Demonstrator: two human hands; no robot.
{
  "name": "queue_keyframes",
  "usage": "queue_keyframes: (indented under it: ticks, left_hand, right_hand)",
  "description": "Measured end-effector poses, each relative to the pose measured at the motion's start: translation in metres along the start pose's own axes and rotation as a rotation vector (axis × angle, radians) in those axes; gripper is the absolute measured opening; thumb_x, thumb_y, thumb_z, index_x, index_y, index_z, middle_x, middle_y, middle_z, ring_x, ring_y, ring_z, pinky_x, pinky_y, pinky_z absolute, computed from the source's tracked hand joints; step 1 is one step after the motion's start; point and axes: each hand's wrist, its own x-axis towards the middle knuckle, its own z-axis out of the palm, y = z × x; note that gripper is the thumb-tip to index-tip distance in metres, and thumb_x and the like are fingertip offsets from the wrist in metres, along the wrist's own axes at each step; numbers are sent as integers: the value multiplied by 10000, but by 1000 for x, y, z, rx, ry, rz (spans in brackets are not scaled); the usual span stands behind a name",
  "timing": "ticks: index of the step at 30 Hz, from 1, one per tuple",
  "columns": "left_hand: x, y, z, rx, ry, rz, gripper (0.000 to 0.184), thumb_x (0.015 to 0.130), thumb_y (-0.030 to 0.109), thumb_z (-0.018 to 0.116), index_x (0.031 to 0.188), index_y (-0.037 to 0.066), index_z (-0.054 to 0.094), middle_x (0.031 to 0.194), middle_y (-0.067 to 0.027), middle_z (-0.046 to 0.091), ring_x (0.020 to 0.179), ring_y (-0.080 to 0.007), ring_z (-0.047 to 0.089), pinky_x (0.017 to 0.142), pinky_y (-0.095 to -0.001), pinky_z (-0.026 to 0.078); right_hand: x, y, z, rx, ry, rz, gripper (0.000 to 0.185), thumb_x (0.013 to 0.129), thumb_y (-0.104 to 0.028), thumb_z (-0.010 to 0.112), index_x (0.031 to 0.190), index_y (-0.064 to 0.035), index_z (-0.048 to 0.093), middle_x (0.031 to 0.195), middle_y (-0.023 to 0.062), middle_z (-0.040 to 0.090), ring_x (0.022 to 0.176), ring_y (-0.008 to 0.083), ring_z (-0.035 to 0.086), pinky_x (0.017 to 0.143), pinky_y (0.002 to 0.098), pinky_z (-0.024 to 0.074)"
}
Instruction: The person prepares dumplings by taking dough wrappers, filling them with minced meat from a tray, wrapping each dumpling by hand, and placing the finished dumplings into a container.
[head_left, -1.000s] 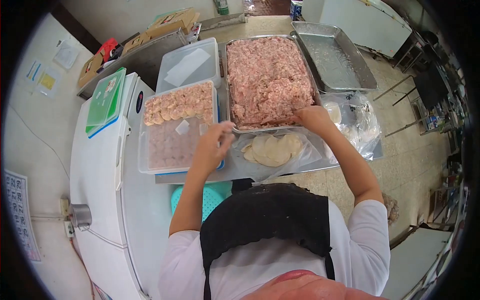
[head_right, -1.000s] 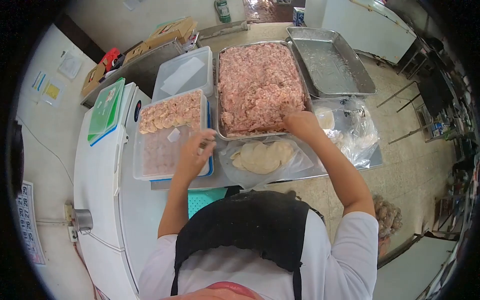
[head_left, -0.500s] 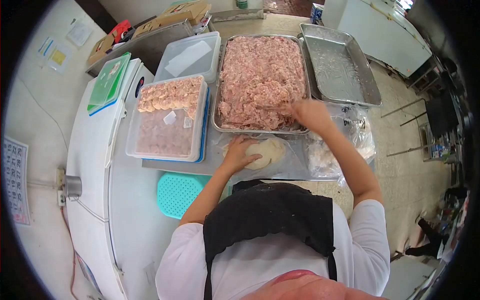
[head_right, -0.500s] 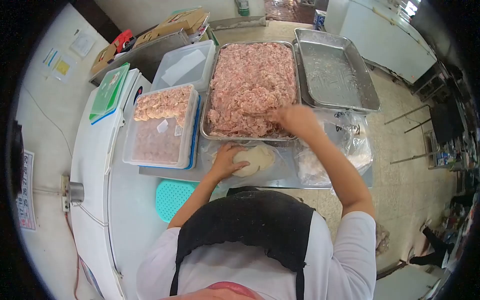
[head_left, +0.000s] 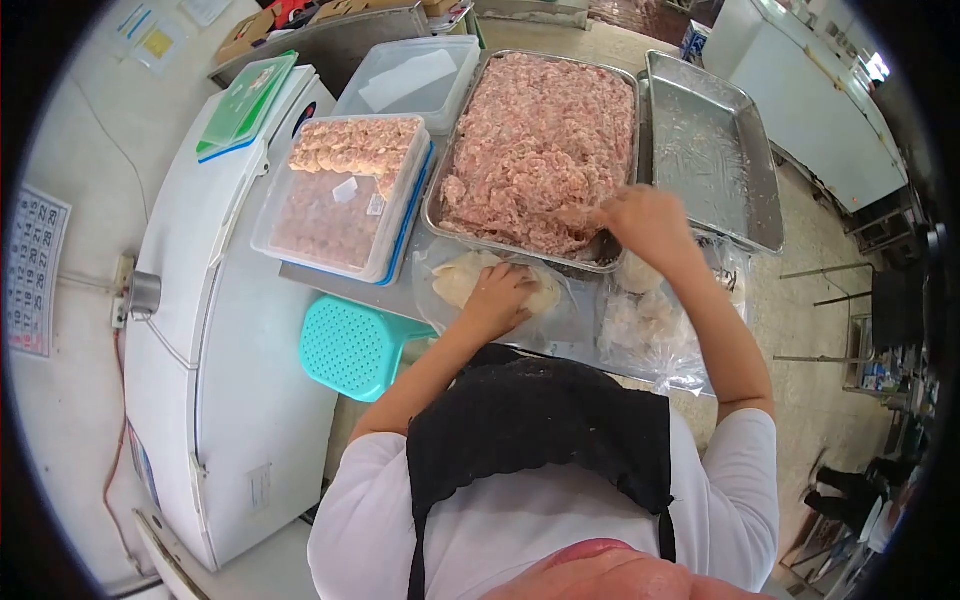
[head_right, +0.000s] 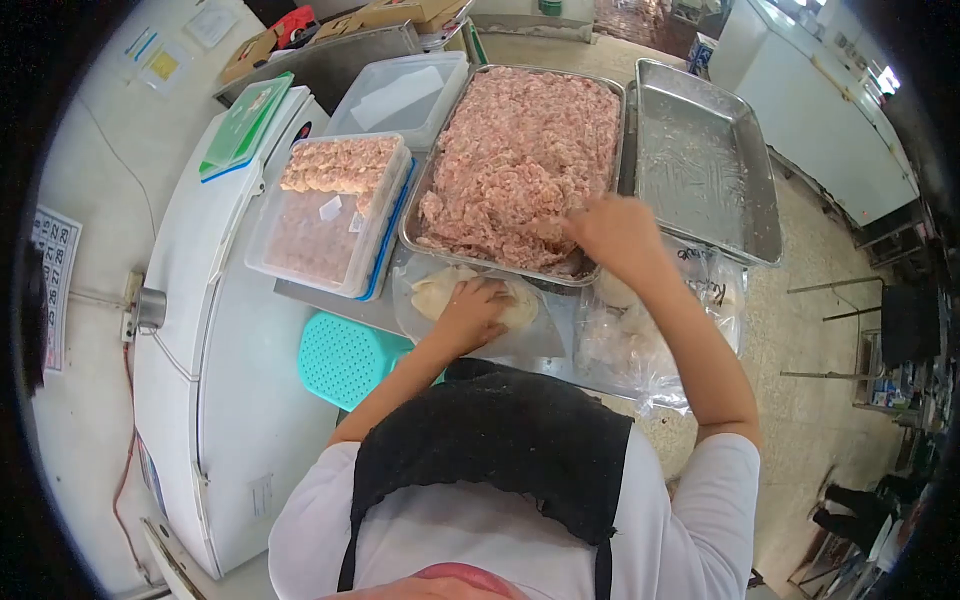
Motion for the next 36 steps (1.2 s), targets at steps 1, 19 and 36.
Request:
queue_keyframes:
  ticks: [1,19,36]
  left_hand:
    - [1,-1,4,37,-16,0,347,720,212,744,1043,127,651,1070,-78,596,1049,-304,524,932,-436,388]
    - [-23,2,-35,-905,189,-567,217,904,159,603,1045,-1,643,982,-16,655,899,-96,598,780,-250,476]
    - [-53,-63,-51,-870,44,-352,354,868,39,441,1174,22,620,1193,-122,643,1133,-260,589,981,-328,439]
  right_hand:
    - [2,-4,13,-18,-77,1,310,904,-291,539,705,-98,677,684,78,659,650,255,669,558,385,515]
    - [-20,-57,33,360,-41,186,322,943,-295,495,757,-78,643,657,135,646,619,280,659,542,418,512]
    - [73,-131,34,336,-55,157,305,927,-279,525,778,-50,660,683,147,653,641,282,669,575,389,522]
